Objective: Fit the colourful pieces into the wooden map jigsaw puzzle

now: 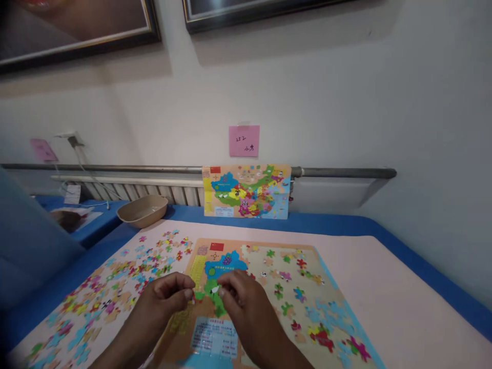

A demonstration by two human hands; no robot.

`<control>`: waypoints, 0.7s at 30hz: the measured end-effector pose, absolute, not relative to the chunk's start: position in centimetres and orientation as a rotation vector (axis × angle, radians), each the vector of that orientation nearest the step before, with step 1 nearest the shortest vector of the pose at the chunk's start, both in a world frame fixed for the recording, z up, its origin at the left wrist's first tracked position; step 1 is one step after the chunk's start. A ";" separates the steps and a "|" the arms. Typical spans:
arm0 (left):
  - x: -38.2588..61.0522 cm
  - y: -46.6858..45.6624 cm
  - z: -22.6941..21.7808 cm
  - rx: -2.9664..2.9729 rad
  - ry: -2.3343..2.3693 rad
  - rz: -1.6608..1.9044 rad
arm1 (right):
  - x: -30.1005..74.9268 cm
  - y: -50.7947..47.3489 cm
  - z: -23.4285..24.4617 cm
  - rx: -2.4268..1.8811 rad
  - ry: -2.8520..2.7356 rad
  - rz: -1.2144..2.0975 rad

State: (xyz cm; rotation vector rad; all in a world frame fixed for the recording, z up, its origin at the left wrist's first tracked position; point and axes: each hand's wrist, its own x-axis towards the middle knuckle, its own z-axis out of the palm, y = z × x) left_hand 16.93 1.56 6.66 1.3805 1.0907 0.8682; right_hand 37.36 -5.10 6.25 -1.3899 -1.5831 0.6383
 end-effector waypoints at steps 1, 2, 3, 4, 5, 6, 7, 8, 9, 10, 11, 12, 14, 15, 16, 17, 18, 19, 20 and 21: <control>17.1 1.4 6.6 1.322 1.088 0.859 | 37.4 -5.2 5.7 -1.369 -1.659 0.574; 17.3 1.3 6.6 1.283 1.088 0.845 | 37.4 -5.3 5.3 -1.347 -1.730 0.519; 17.5 1.2 6.5 1.265 1.094 0.832 | 37.3 -5.4 4.9 -1.326 -1.786 0.479; 17.6 1.2 6.4 1.252 1.103 0.822 | 37.1 -5.4 4.7 -1.311 -1.830 0.456; 17.7 1.2 6.4 1.243 1.107 0.805 | 36.9 -5.4 4.6 -1.301 -1.868 0.438; 17.8 1.2 6.2 1.234 1.109 0.796 | 36.7 -5.3 4.5 -1.297 -1.903 0.418; 17.8 1.2 6.1 1.228 1.113 0.788 | 36.6 -5.3 4.5 -1.296 -1.937 0.394; 17.7 1.2 6.0 1.226 1.112 0.780 | 36.4 -5.2 4.4 -1.295 -1.967 0.368; 17.7 1.3 5.9 1.228 1.108 0.771 | 36.4 -5.1 4.4 -1.295 -1.993 0.341; 17.6 1.3 5.7 1.237 1.099 0.757 | 36.3 -5.0 4.3 -1.296 -2.015 0.313; 17.5 1.3 5.6 1.249 1.087 0.743 | 36.4 -5.0 4.2 -1.299 -2.034 0.287; 17.5 1.3 5.5 1.257 1.081 0.732 | 36.4 -4.9 4.1 -1.301 -2.050 0.263; 17.4 1.3 5.2 1.255 1.073 0.718 | 36.6 -5.0 3.8 -1.316 -2.076 0.225; 17.4 1.3 5.1 1.247 1.074 0.715 | 36.7 -5.0 3.8 -1.327 -2.087 0.212; 17.4 1.3 5.0 1.237 1.075 0.715 | 36.7 -5.0 3.7 -1.330 -2.100 0.197; 17.4 1.3 4.8 1.231 1.077 0.718 | 36.7 -5.1 3.7 -1.331 -2.116 0.179; 17.4 1.4 4.7 1.233 1.076 0.720 | 36.7 -5.1 3.7 -1.329 -2.130 0.158; 17.4 1.4 4.5 1.242 1.073 0.722 | 36.7 -5.1 3.7 -1.326 -2.140 0.142; 17.4 1.4 4.4 1.252 1.073 0.722 | 36.6 -5.1 3.7 -1.322 -2.145 0.129; 17.4 1.4 4.3 1.263 1.074 0.724 | 36.5 -5.1 3.7 -1.321 -2.146 0.119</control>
